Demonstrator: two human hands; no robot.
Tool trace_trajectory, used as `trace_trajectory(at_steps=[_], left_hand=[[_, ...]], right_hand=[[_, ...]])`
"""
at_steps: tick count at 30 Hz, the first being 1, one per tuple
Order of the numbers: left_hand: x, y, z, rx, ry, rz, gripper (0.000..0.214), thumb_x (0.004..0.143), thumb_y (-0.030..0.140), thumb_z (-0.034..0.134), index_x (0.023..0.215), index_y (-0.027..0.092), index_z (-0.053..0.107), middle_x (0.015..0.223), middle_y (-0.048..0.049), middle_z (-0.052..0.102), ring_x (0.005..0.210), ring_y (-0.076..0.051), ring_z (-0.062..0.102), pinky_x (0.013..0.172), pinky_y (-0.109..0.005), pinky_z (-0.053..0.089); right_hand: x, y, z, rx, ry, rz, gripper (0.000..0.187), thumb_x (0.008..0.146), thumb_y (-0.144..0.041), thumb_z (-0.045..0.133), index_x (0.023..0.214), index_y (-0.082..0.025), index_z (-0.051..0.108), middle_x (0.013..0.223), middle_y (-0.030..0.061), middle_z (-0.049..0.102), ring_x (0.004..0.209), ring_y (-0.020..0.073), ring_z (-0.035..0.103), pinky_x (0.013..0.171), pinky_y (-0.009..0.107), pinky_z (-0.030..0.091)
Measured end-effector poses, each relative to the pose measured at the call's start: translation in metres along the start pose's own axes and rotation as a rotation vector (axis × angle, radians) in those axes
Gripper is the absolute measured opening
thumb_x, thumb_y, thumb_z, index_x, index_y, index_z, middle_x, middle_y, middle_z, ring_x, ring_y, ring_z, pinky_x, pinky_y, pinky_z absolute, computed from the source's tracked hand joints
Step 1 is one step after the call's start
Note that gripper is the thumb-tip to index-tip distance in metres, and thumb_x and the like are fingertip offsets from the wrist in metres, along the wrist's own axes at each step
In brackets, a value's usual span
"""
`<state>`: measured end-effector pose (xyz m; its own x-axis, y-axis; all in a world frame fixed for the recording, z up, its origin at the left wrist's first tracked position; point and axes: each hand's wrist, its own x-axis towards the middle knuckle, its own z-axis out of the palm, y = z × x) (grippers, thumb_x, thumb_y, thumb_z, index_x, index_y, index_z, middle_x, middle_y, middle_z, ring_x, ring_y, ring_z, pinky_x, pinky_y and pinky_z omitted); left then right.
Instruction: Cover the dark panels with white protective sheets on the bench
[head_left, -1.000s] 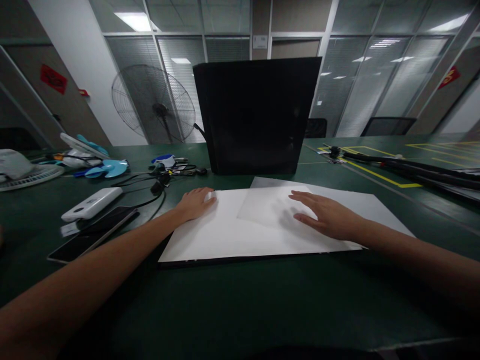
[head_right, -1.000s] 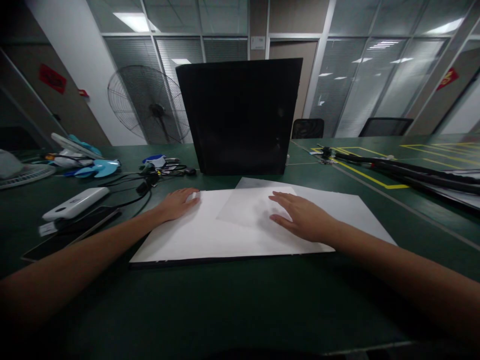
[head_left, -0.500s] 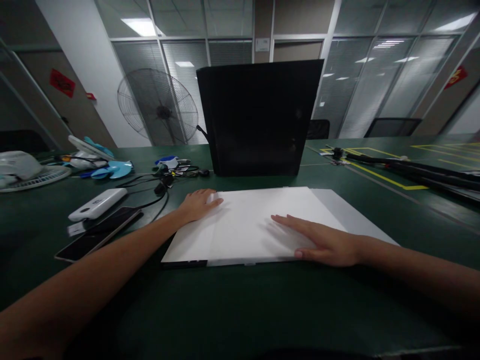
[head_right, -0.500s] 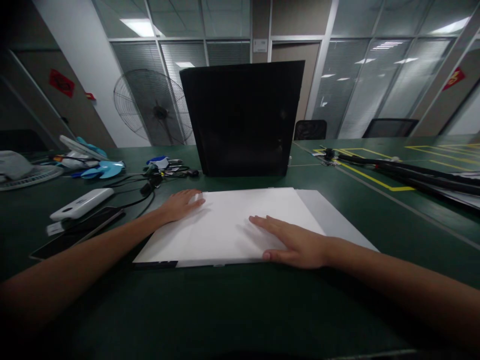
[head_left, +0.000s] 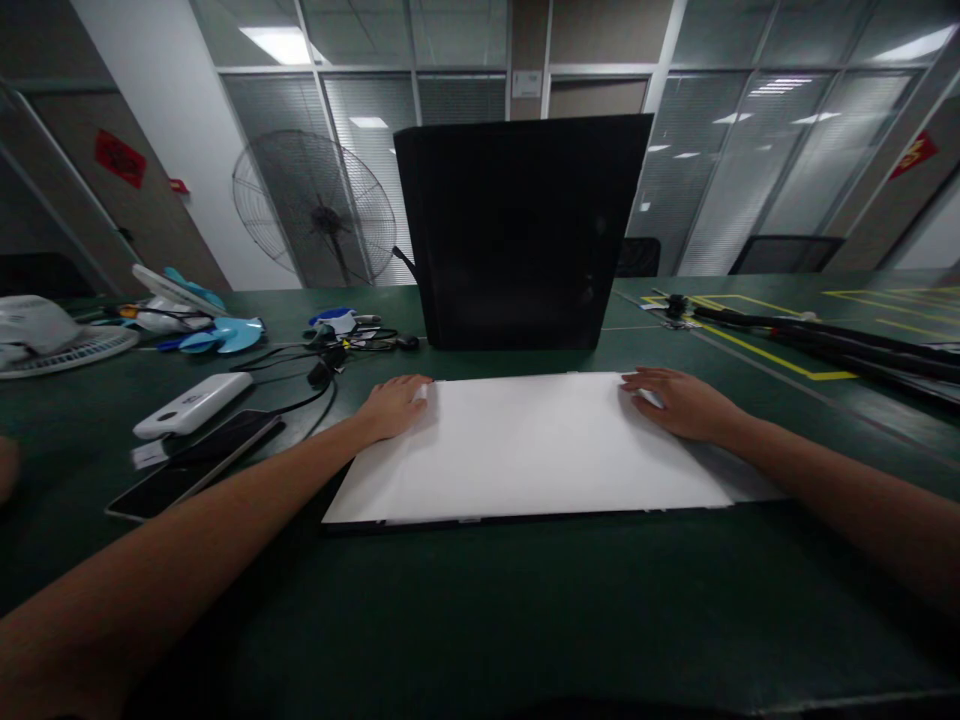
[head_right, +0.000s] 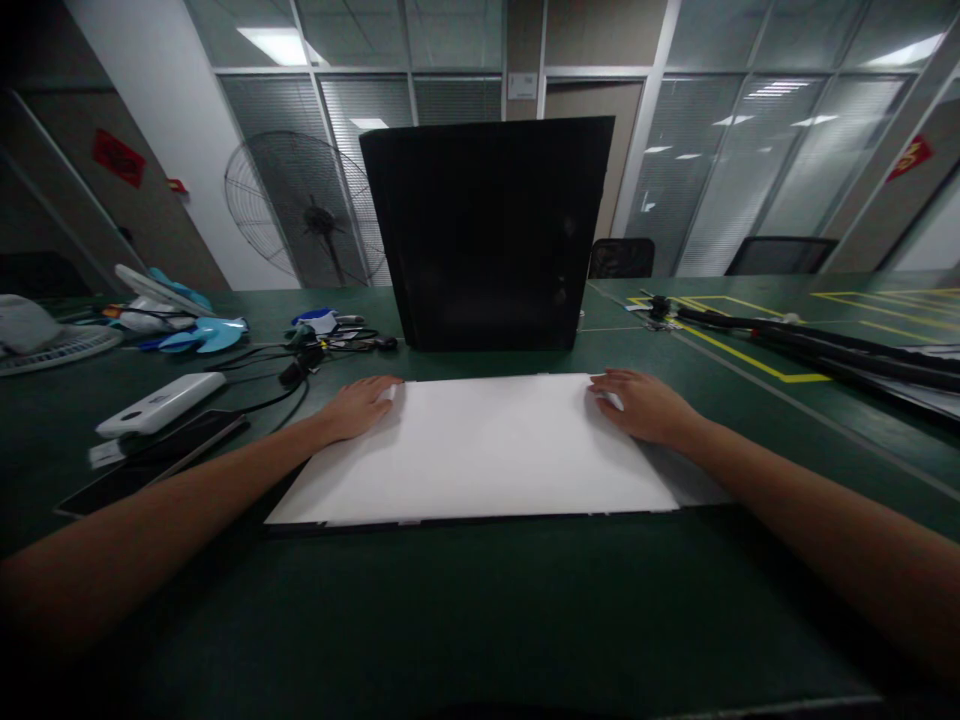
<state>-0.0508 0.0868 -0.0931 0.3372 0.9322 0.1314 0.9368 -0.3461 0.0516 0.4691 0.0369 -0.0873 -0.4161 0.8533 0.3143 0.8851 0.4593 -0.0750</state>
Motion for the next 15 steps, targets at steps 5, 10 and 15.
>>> trace_trajectory(at_steps=[5, 10, 15], left_hand=[[0.002, -0.005, 0.005, -0.035, 0.033, 0.001, 0.054, 0.099, 0.034, 0.036, 0.149, 0.026, 0.054, 0.157, -0.0063, 0.057, 0.144, -0.029, 0.052, 0.118, -0.047, 0.041], [0.002, -0.001, 0.003, -0.072, 0.011, -0.023, 0.062, 0.099, 0.058, 0.042, 0.149, 0.023, 0.054, 0.156, -0.012, 0.056, 0.143, -0.035, 0.052, 0.117, -0.055, 0.04], [0.003, -0.004, -0.002, -0.128, -0.002, -0.042, 0.057, 0.097, 0.051, 0.046, 0.148, 0.026, 0.056, 0.158, -0.0078, 0.056, 0.146, -0.031, 0.051, 0.12, -0.051, 0.038]], right_hand=[[0.002, 0.03, 0.012, 0.033, 0.045, -0.029, 0.04, 0.096, -0.038, 0.051, 0.124, -0.025, 0.077, 0.131, 0.0083, 0.074, 0.132, 0.035, 0.062, 0.118, 0.055, 0.046], [0.001, 0.024, 0.017, 0.079, 0.025, -0.047, 0.049, 0.096, -0.048, 0.051, 0.133, -0.027, 0.073, 0.143, 0.0062, 0.067, 0.139, 0.0346, 0.057, 0.121, 0.062, 0.04], [0.003, 0.014, 0.016, 0.18, -0.04, -0.017, 0.058, 0.099, -0.06, 0.046, 0.139, -0.027, 0.07, 0.153, 0.0091, 0.059, 0.143, 0.035, 0.052, 0.123, 0.059, 0.038]])
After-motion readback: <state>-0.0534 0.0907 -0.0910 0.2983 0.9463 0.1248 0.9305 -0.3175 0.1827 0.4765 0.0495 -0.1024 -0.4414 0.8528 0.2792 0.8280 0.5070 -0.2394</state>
